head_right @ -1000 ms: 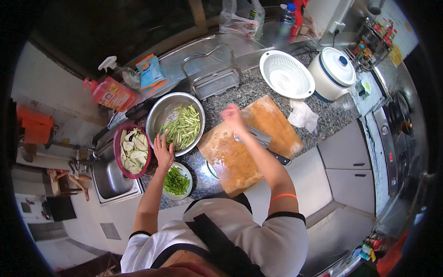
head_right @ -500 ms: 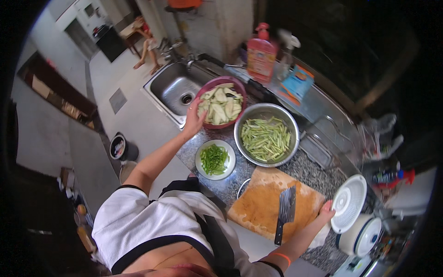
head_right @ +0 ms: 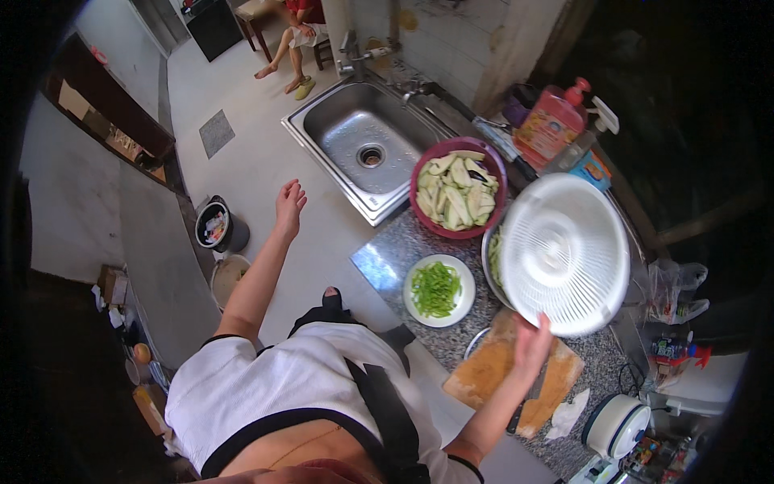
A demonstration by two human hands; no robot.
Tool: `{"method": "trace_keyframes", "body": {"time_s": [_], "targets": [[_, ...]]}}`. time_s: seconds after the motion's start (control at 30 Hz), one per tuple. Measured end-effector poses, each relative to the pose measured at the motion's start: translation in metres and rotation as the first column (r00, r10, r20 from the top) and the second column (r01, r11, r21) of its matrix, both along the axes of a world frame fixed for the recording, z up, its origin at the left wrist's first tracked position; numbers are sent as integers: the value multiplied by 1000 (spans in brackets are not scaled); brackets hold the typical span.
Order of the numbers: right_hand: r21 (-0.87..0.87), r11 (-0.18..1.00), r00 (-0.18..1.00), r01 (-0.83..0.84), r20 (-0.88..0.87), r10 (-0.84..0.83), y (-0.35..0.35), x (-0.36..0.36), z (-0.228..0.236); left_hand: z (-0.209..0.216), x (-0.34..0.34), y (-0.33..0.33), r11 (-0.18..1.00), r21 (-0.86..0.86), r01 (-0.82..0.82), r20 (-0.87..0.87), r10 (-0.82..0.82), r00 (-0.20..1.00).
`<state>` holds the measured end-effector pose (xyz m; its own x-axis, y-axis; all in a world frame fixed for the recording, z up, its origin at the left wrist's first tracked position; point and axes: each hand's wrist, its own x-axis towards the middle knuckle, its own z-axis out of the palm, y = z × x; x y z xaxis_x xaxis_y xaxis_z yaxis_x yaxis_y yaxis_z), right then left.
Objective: The person slices green chili peppers into thin strips on a wooden cutting board using a cleaver. The sliced peppers are transferred to a white plate. The person also handles green beans from a metal bowl, placing them on the cutting board.
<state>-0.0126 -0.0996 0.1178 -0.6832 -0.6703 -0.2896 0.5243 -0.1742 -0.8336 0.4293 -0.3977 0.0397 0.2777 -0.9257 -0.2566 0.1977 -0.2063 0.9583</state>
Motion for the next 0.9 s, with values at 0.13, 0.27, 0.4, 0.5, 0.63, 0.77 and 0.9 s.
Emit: {"method": "trace_keyframes", "body": {"time_s": [0.13, 0.27, 0.4, 0.5, 0.63, 0.77, 0.9], "targets": [[-24, 868, 827, -496, 293, 480, -106, 122, -8, -23, 96, -23, 996, -70, -58, -144, 48, 988], [-146, 684, 500, -715, 578, 646, -213, 212, -33, -34, 205, -23, 972, -34, -231, -206, 219, 954], [-122, 636, 393, -762, 693, 605, -331, 243, -109, -37, 293, 22, 902, 77, -424, -210, 430, 878], [272, 645, 657, -714, 579, 483, -395, 251, -170, -55, 342, 74, 834, 141, -534, -199, 552, 810], [570, 597, 825, -564, 360, 436, -450, 251, -252, -65, 379, 142, 698, 273, -662, -69, 700, 711], [536, 683, 864, -496, 379, 331, -462, 271, -269, -54, 374, 180, 544, 395, -740, -64, 820, 569], [325, 824, 788, -464, 577, 215, -457, 265, -272, -54, 367, 146, 619, 402, -674, -135, 768, 626]]}}
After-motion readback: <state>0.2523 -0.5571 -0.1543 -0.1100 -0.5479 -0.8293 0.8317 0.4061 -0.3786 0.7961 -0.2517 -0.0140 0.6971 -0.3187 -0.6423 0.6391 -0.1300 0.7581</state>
